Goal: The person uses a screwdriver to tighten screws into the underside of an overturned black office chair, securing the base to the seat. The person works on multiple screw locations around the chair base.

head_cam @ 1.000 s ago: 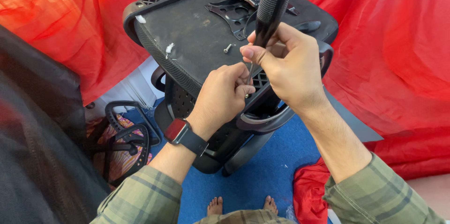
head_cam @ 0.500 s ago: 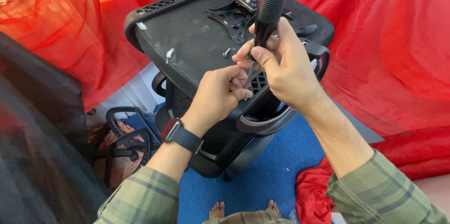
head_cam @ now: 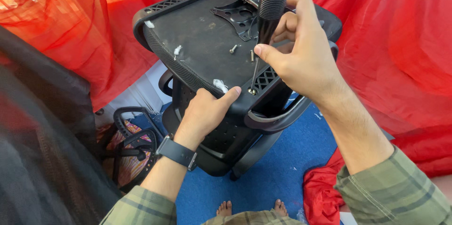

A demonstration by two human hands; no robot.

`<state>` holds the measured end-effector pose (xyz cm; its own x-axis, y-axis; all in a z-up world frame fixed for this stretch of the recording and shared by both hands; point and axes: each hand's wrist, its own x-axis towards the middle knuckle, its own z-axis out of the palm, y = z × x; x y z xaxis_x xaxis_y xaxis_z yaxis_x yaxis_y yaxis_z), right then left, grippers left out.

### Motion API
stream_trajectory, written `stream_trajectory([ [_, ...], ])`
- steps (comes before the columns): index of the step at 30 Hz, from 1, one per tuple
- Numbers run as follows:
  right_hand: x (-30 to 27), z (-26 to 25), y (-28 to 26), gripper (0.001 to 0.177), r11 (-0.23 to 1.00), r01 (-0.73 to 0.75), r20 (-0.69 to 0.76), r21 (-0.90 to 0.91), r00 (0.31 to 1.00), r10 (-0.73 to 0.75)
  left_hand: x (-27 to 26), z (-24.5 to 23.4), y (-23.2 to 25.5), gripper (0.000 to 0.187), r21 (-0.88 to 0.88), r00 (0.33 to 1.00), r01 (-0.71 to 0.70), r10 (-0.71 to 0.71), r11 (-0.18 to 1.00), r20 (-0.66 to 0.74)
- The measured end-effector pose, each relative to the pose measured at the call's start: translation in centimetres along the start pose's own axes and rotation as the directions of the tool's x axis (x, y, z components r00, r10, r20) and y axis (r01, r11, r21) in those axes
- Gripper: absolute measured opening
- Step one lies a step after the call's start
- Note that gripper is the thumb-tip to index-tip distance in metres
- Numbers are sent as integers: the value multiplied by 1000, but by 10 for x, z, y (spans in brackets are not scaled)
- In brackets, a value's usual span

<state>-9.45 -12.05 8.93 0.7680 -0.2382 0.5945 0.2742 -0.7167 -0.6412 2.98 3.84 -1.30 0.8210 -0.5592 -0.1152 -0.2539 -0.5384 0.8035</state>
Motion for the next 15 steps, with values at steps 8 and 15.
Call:
stream_trajectory([
  [8, 12, 2, 8, 64, 993, -103, -99, -54, 990, 97, -9, 13, -2, 80, -528, 896, 404, -208, 747, 392],
  [15, 21, 9, 11, 38, 982, -138, -182, -132, 977, 113, -6, 21, 6, 65, -674, 901, 399, -127, 622, 416],
])
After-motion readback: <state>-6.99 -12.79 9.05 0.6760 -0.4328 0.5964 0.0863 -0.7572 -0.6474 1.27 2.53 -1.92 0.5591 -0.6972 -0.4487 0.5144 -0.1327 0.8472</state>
